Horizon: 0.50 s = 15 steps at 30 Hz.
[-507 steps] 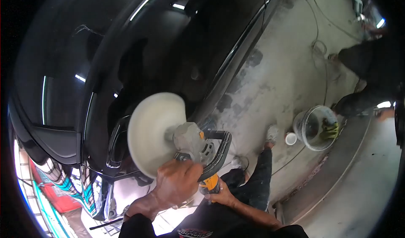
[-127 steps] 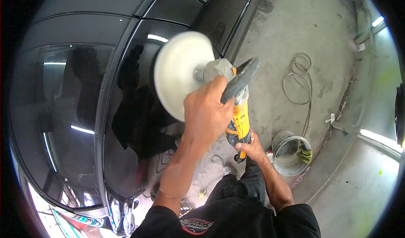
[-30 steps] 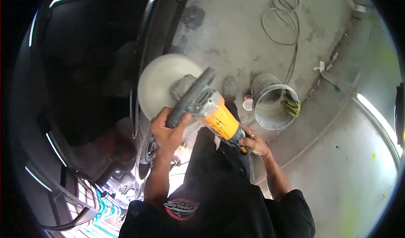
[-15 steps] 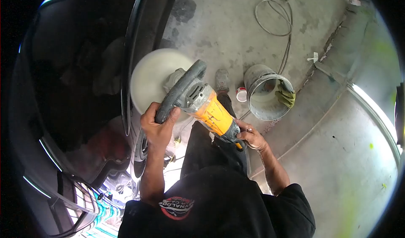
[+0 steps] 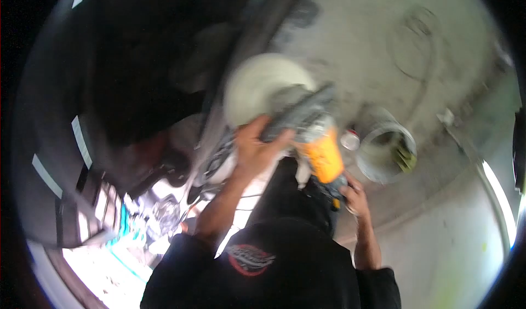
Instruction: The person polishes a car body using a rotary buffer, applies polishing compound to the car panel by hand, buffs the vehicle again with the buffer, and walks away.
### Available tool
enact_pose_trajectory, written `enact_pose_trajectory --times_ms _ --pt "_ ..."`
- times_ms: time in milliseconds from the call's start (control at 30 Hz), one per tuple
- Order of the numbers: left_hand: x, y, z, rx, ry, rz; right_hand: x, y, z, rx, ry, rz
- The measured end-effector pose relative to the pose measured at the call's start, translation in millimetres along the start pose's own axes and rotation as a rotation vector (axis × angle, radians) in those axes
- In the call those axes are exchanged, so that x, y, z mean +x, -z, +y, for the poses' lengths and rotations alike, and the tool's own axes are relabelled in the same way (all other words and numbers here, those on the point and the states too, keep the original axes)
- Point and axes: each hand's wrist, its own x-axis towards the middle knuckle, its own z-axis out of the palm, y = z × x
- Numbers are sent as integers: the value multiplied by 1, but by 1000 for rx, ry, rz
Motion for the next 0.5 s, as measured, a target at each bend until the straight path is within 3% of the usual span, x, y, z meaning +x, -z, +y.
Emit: enact_pose_trajectory --times_ms 133,500 --pt "7 5 2 -33 -159 32 5 2 9 98 16 -3" --pt "3 -2 -21 -13 -156 -14 12 -1 6 96 13 -47"
